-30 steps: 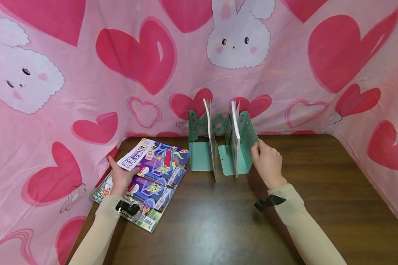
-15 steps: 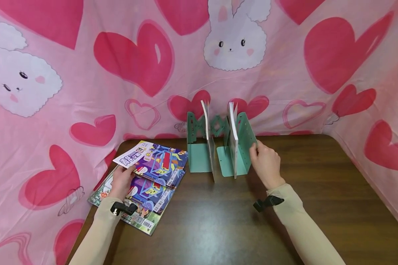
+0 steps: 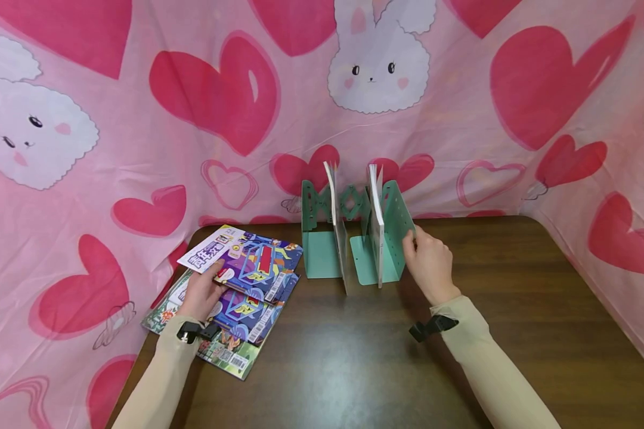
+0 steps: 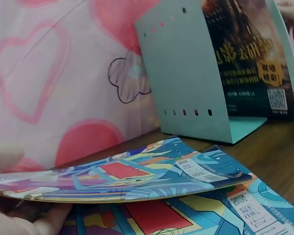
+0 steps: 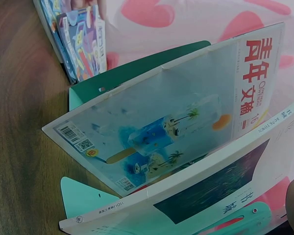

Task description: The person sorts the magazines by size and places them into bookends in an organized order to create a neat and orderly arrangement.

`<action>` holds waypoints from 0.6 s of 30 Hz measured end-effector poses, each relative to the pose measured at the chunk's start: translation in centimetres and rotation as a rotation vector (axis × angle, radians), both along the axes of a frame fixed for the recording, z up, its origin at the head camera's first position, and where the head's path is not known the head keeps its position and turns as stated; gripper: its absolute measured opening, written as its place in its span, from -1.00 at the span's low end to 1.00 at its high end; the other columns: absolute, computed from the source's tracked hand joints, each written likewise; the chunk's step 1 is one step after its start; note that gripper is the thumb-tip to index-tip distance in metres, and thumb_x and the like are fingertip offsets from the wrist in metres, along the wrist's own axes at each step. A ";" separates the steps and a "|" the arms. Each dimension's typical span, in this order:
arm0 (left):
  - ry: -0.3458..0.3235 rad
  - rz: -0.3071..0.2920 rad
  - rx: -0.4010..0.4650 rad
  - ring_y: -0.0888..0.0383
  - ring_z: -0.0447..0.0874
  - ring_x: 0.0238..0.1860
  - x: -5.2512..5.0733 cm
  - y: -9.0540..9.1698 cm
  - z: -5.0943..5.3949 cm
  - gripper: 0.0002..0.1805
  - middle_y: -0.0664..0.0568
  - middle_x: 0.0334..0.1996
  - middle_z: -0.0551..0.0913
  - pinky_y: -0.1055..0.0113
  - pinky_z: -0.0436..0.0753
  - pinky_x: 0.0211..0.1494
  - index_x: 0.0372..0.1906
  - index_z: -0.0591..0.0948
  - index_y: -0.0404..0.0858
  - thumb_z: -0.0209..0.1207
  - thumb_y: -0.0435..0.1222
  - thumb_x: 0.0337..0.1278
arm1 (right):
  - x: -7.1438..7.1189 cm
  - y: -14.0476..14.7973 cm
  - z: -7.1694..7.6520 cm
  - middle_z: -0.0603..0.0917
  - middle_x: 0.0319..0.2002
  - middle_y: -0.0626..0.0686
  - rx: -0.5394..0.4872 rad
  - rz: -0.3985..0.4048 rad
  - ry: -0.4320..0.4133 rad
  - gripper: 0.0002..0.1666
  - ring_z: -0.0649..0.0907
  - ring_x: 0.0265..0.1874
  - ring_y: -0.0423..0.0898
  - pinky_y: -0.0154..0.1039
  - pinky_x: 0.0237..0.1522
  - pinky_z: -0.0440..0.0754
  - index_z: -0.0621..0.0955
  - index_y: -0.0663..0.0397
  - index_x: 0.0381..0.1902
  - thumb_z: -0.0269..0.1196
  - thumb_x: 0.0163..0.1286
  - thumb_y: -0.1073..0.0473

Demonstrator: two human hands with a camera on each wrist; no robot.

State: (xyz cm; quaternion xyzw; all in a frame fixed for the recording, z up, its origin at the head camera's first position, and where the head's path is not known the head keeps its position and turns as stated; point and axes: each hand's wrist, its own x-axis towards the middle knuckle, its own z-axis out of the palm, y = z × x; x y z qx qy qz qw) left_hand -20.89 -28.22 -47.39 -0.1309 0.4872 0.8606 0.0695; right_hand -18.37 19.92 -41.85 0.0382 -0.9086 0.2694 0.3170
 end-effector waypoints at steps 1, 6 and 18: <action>-0.004 -0.017 -0.010 0.21 0.53 0.31 0.1 -0.1 -0.2 -0.29 0.07 0.42 0.46 0.30 0.66 0.21 0.67 0.01 -0.14 -0.02 -0.41 0.60 | 0.0 0.0 0.0 0.62 -0.59 0.25 0.000 0.001 -0.002 -0.69 0.60 -0.65 0.24 0.16 -0.66 0.50 0.61 0.28 -0.35 0.09 0.55 0.20; -0.012 -0.011 -0.024 0.24 0.50 0.31 0.2 -0.2 -0.8 -0.26 0.06 0.52 0.31 0.37 0.60 0.26 0.67 0.03 -0.08 -0.06 -0.53 0.55 | 0.0 -0.1 0.0 0.59 -0.62 0.21 -0.003 0.006 -0.009 -0.70 0.55 -0.68 0.17 0.07 -0.67 0.47 0.62 0.30 -0.32 0.08 0.55 0.20; 0.067 0.036 0.235 0.15 -0.02 0.64 -0.5 0.3 -0.4 -0.40 0.09 0.66 0.02 0.31 0.13 0.63 0.61 0.05 -0.04 -0.32 -0.48 0.63 | 0.0 -0.1 0.0 0.55 -0.64 0.19 -0.006 0.000 0.003 -0.68 0.55 -0.68 0.19 0.08 -0.67 0.43 0.59 0.24 -0.39 0.08 0.56 0.20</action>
